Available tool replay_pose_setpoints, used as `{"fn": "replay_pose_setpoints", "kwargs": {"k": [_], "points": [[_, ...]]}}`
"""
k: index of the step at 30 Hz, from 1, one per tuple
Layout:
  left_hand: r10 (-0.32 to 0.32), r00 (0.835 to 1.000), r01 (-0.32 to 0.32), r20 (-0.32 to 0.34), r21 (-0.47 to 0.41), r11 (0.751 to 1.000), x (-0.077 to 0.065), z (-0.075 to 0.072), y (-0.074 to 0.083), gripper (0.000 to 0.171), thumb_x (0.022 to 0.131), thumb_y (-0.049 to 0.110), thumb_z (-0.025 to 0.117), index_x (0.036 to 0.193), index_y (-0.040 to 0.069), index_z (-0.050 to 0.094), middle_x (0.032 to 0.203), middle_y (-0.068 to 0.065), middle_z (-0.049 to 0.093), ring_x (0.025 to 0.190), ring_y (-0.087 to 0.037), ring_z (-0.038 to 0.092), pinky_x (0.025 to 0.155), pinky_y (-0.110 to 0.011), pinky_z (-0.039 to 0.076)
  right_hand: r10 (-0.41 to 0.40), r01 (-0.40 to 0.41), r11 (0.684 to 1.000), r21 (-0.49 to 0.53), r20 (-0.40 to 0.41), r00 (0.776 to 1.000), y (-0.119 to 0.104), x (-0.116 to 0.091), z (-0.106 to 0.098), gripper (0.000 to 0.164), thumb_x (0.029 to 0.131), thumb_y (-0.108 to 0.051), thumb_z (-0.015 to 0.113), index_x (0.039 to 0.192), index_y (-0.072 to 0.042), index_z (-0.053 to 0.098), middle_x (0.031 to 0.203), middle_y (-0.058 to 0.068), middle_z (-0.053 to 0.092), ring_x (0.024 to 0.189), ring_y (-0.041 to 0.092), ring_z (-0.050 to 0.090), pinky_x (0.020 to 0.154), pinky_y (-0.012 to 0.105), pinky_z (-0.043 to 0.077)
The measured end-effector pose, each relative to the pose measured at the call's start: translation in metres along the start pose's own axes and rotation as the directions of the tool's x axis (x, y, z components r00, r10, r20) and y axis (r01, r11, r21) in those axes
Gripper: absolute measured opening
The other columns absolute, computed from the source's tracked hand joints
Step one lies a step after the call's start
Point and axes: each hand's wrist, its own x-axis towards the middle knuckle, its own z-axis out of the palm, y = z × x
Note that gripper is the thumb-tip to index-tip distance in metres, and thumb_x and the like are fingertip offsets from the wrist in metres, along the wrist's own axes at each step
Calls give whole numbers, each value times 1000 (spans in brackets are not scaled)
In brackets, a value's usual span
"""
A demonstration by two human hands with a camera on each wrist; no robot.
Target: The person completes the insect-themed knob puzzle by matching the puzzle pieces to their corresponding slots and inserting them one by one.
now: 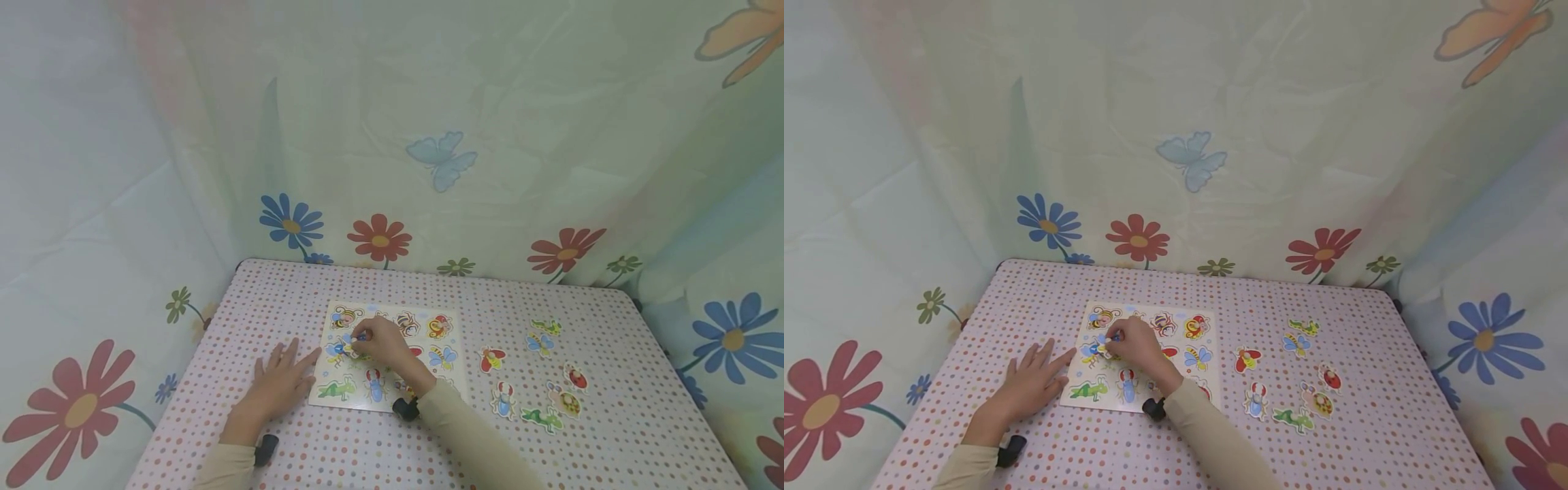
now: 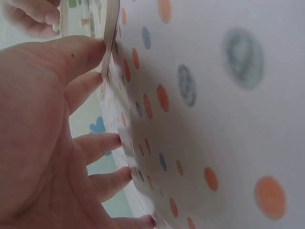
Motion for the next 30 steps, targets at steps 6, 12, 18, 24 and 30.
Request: {"fn": "replay_pose_setpoints", "kwargs": {"k": [6,12,18,24,30], "points": [[17,1000,-17,-7,4,1000,1,1,-2,55,104,36,52,156,30,37,164,-21,15,147,-50,7,108,-77,1,-10,10,1000,-9,40,999,-7,4,15,9,85,-14,78,94,-13,76,69,-7,47,62,10,45,50,22,39],[19,1000,-19,-5,10,1000,2,3,-4,55,104,36,52,156,30,37,164,-21,14,147,-51,7,107,-78,0,6,-4,1000,-29,73,997,-13,8,23,9,85,-14,78,93,-13,76,70,-4,51,63,10,46,51,22,40],[20,1000,-20,-9,16,1000,3,5,-5,56,104,36,52,156,30,36,164,-21,14,147,-50,7,107,-78,0,32,-26,997,-72,79,996,-17,10,29,8,84,-16,79,91,-14,75,68,-5,52,62,9,46,50,21,38],[23,1000,-23,-13,29,999,3,6,-5,56,103,36,53,156,30,36,164,-21,15,147,-50,8,108,-78,2,74,-66,994,-83,90,993,-18,9,31,8,84,-16,79,90,-15,75,68,-4,52,62,10,47,50,22,38],[25,1000,-25,-17,17,1000,3,4,-5,56,103,36,53,156,30,37,164,-21,16,147,-51,8,108,-78,2,68,-61,995,-77,97,993,-18,9,33,7,85,-15,79,91,-14,75,68,-4,52,58,9,45,47,20,36]]}}
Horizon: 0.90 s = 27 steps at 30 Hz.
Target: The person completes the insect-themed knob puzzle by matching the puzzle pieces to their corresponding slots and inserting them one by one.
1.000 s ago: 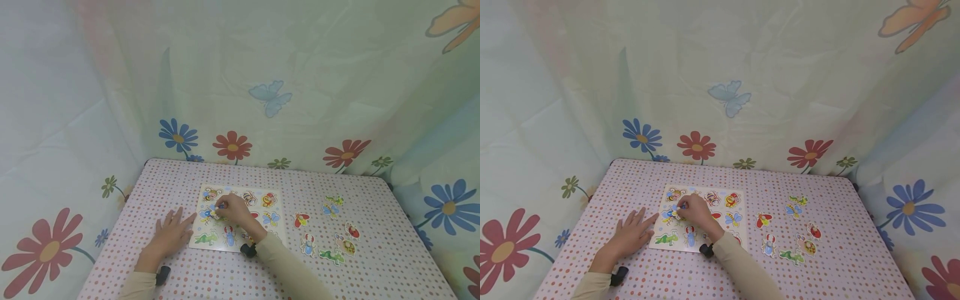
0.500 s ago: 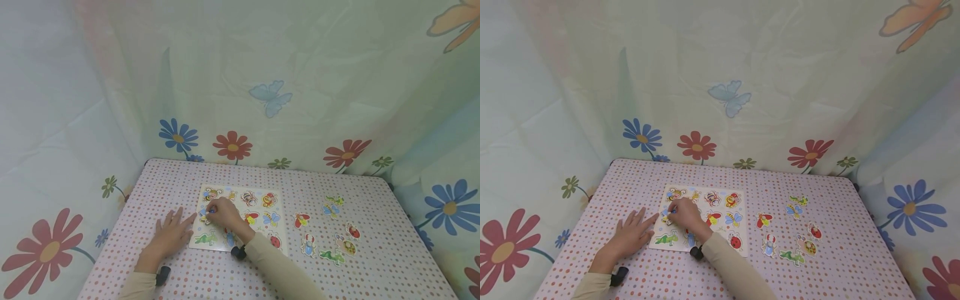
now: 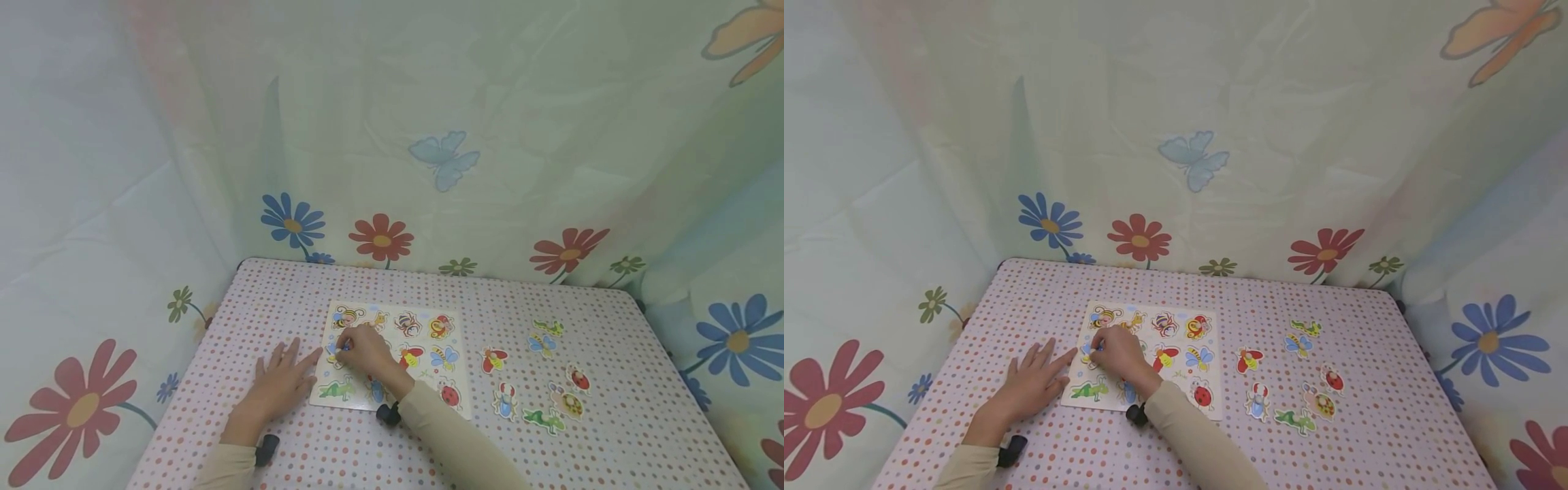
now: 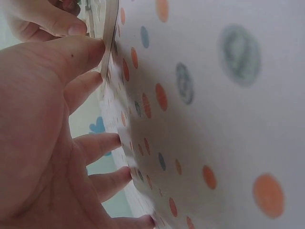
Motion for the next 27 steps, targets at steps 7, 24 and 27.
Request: {"fn": "replay_pose_setpoints", "kwargs": {"k": [7,24,27], "points": [[6,1000,-6,4,0,1000,-2,-3,2,55,104,36,53,156,30,37,164,-22,16,147,-51,9,108,-78,3,-18,18,1000,20,14,1000,-2,0,2,6,86,-13,78,91,-13,74,61,-4,51,50,7,43,44,20,33],[0,1000,0,10,-11,1000,-3,-6,4,55,103,35,54,156,30,38,163,-22,16,147,-51,9,108,-78,3,4,-4,1000,-20,19,1000,2,4,4,7,85,-14,78,91,-15,75,64,-5,54,52,8,47,45,21,37],[2,1000,-2,6,-15,1000,-3,-6,4,56,103,35,54,156,30,38,164,-22,16,147,-51,9,108,-78,3,7,-7,1000,-20,21,1000,3,5,4,7,85,-15,78,91,-16,75,66,-5,54,54,9,48,46,21,38]]}}
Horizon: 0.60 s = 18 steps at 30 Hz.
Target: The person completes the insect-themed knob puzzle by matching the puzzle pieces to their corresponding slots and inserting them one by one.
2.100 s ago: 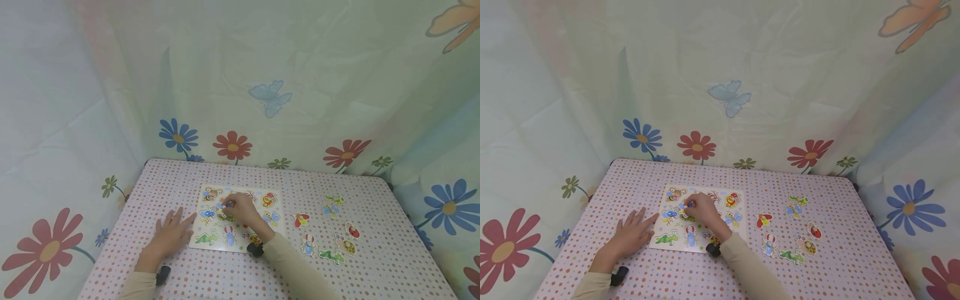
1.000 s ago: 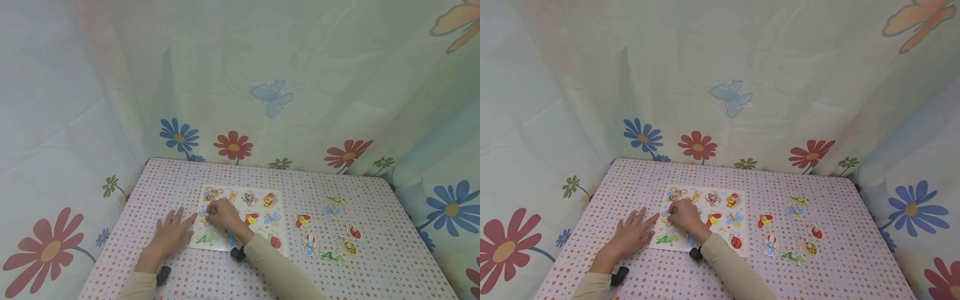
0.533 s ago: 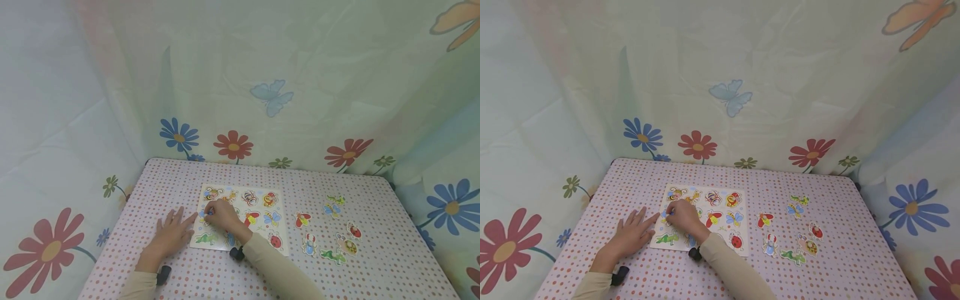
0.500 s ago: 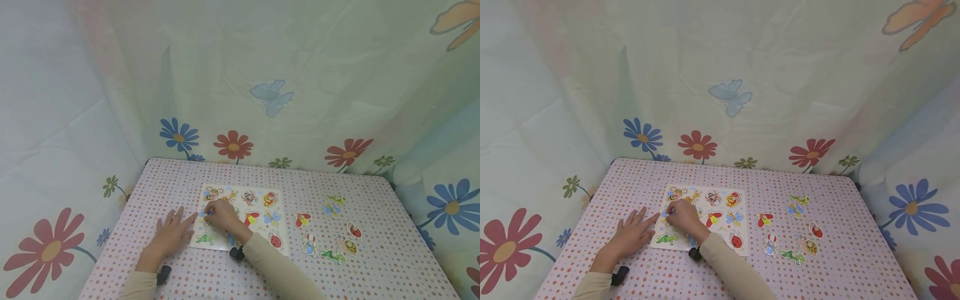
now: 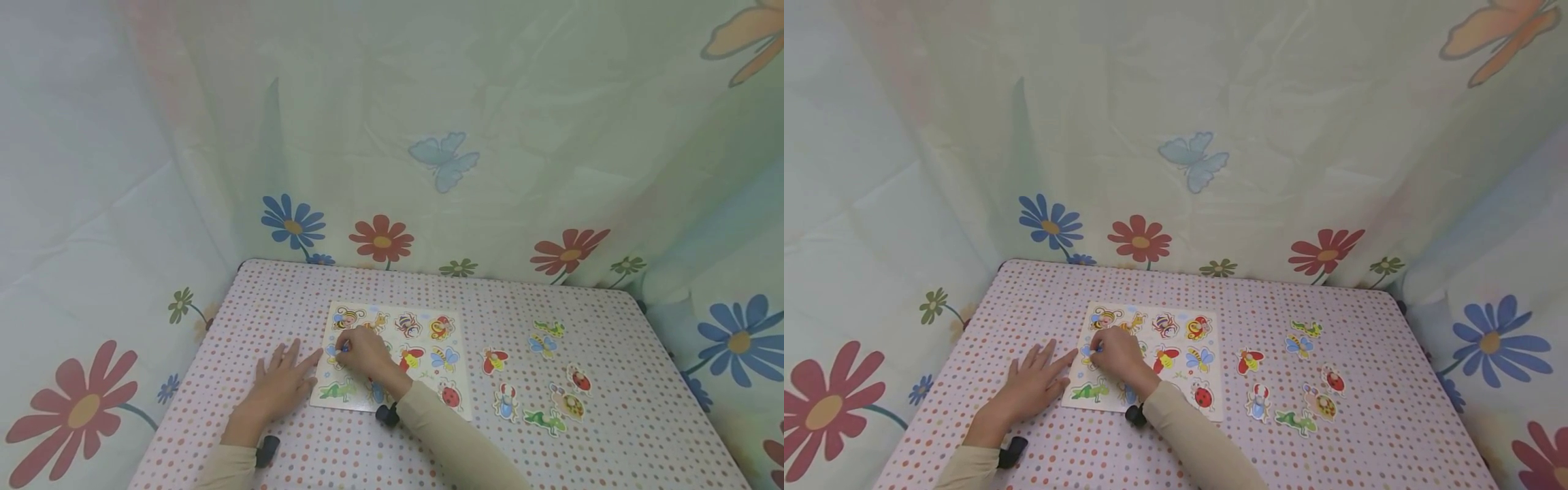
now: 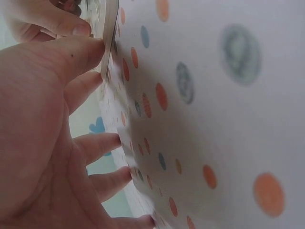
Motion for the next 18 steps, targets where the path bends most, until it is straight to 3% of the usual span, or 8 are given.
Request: {"fn": "replay_pose_setpoints", "kwargs": {"k": [9,18], "points": [[2,1000,-2,4,-1,1000,-1,-1,1,55,104,35,53,156,29,37,163,-22,16,147,-50,9,108,-77,3,-30,31,998,59,-16,999,1,-8,-8,10,86,-15,78,96,-13,76,69,-3,54,56,9,48,47,22,39],[-27,999,27,21,2,1000,-2,-3,4,55,104,35,52,156,28,37,164,-21,14,147,-50,8,109,-75,2,-81,96,990,99,-143,986,15,-28,-40,11,90,-16,75,100,-11,76,74,-3,52,59,12,43,49,24,38]]}}
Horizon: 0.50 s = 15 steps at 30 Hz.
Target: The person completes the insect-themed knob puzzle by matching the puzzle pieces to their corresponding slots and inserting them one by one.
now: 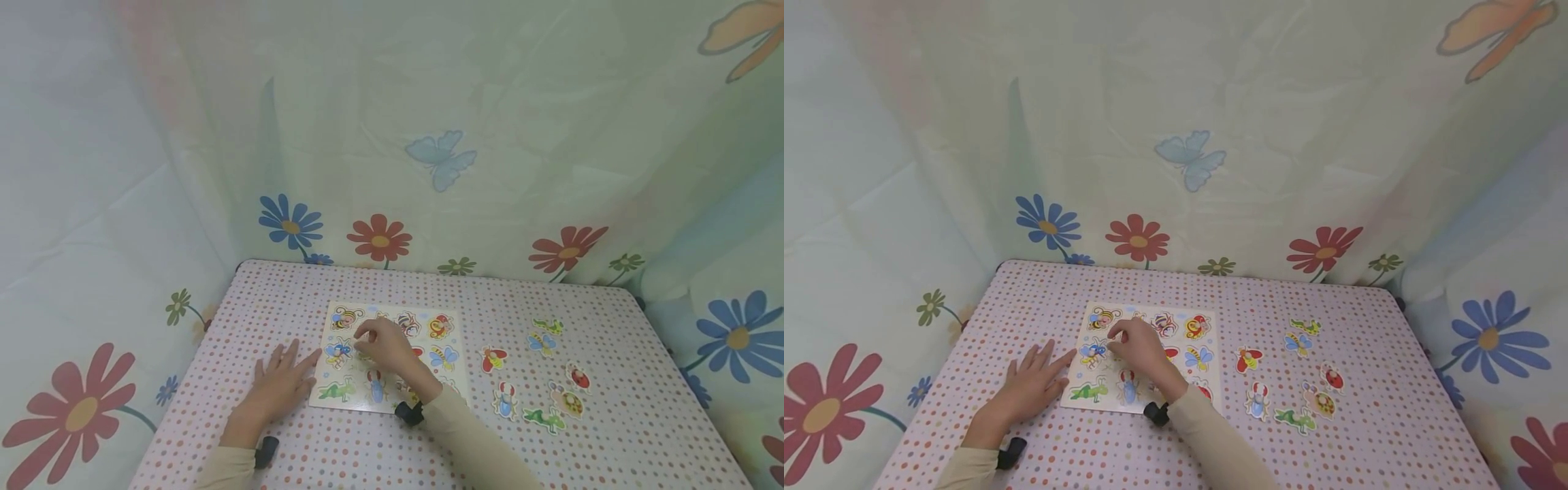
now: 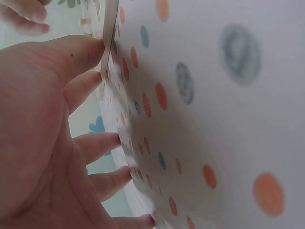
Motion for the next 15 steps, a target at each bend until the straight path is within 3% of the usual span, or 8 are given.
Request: {"fn": "replay_pose_setpoints", "kwargs": {"k": [6,15], "points": [[-1,1000,1,1,-4,1000,-1,-1,1,54,104,35,52,156,28,37,164,-20,14,147,-49,7,110,-75,1,10,-8,1000,25,-75,997,6,-15,-27,13,89,-14,76,101,-9,76,76,-2,54,56,13,42,43,23,35],[-2,1000,2,-1,-10,1000,-1,1,0,55,104,34,52,156,28,37,164,-20,14,147,-49,6,110,-75,1,85,-91,995,-27,-182,980,20,-39,-66,13,87,-13,79,100,-11,77,78,-3,55,63,15,46,52,28,39]]}}
